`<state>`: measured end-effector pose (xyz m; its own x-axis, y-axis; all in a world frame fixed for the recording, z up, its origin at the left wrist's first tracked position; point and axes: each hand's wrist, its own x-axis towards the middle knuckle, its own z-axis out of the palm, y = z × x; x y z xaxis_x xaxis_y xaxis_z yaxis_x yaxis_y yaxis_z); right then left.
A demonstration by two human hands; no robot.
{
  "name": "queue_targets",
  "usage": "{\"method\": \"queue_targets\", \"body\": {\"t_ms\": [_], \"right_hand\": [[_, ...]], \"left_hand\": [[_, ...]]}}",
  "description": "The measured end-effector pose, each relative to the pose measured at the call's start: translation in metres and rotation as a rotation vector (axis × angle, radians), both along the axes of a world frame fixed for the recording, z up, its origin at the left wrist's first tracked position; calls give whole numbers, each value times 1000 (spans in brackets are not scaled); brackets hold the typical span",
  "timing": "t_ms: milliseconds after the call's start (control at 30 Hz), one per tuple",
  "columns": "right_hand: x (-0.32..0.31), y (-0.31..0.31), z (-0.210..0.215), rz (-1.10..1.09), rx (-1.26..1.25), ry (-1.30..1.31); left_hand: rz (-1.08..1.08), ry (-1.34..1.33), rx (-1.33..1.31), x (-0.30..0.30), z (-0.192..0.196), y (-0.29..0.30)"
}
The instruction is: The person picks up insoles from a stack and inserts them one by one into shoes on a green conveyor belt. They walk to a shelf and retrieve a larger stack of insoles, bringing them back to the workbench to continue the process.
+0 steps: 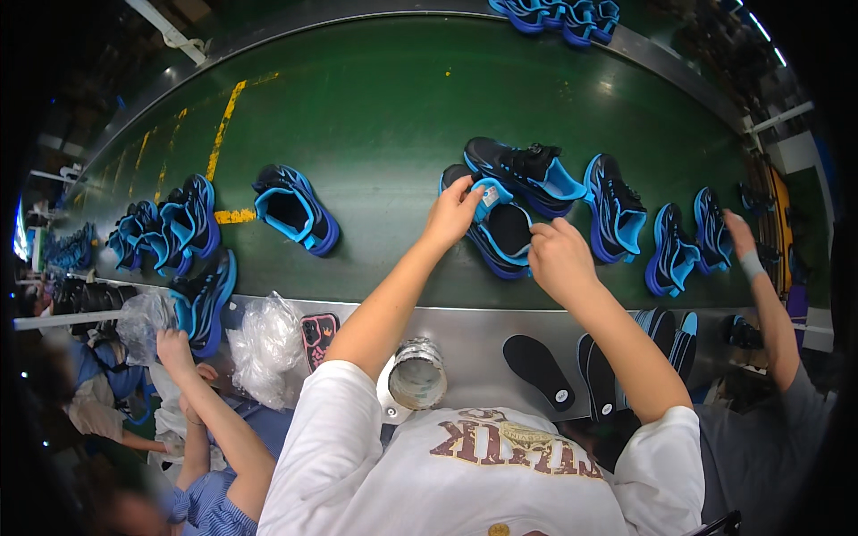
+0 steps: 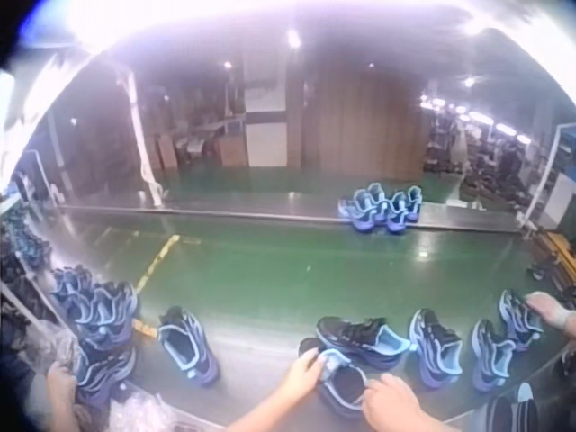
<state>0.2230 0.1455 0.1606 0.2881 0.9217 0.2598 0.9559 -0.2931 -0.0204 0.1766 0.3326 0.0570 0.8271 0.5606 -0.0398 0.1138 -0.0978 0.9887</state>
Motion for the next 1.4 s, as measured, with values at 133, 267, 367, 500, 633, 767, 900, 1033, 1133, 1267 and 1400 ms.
{"method": "queue_targets", "body": {"t_ms": [133, 267, 367, 500, 633, 767, 900, 1033, 1133, 1267, 1400], "right_hand": [[4, 21, -48, -105, -98, 74], [9, 37, -81, -214, -118, 182], [2, 42, -67, -181, -20, 242], [3, 35, -9, -289, -503, 312], [25, 44, -21, -21, -505, 452], [23, 41, -51, 62, -341, 324], [27, 47, -76, 58, -365, 263], [21, 49, -67, 10, -398, 252], [24, 44, -69, -9, -403, 261], [32, 46, -70, 39, -471, 318], [35, 63, -51, 87, -905, 261]], "left_hand": [[-28, -39, -109, 0, 0, 0], [31, 87, 309, 1, 24, -17], [135, 158, 514, 1, 26, -24], [103, 47, 414, 2, 23, -18], [31, 100, 218, -1, 26, -8], [-3, 95, 190, -1, 24, -8], [7, 44, 191, 5, 17, -8], [-2, 70, 223, 0, 16, -8], [-41, 108, 259, -1, 21, -11], [-51, 58, 207, 0, 8, -9], [-75, 88, 181, -1, 14, -10]]}}
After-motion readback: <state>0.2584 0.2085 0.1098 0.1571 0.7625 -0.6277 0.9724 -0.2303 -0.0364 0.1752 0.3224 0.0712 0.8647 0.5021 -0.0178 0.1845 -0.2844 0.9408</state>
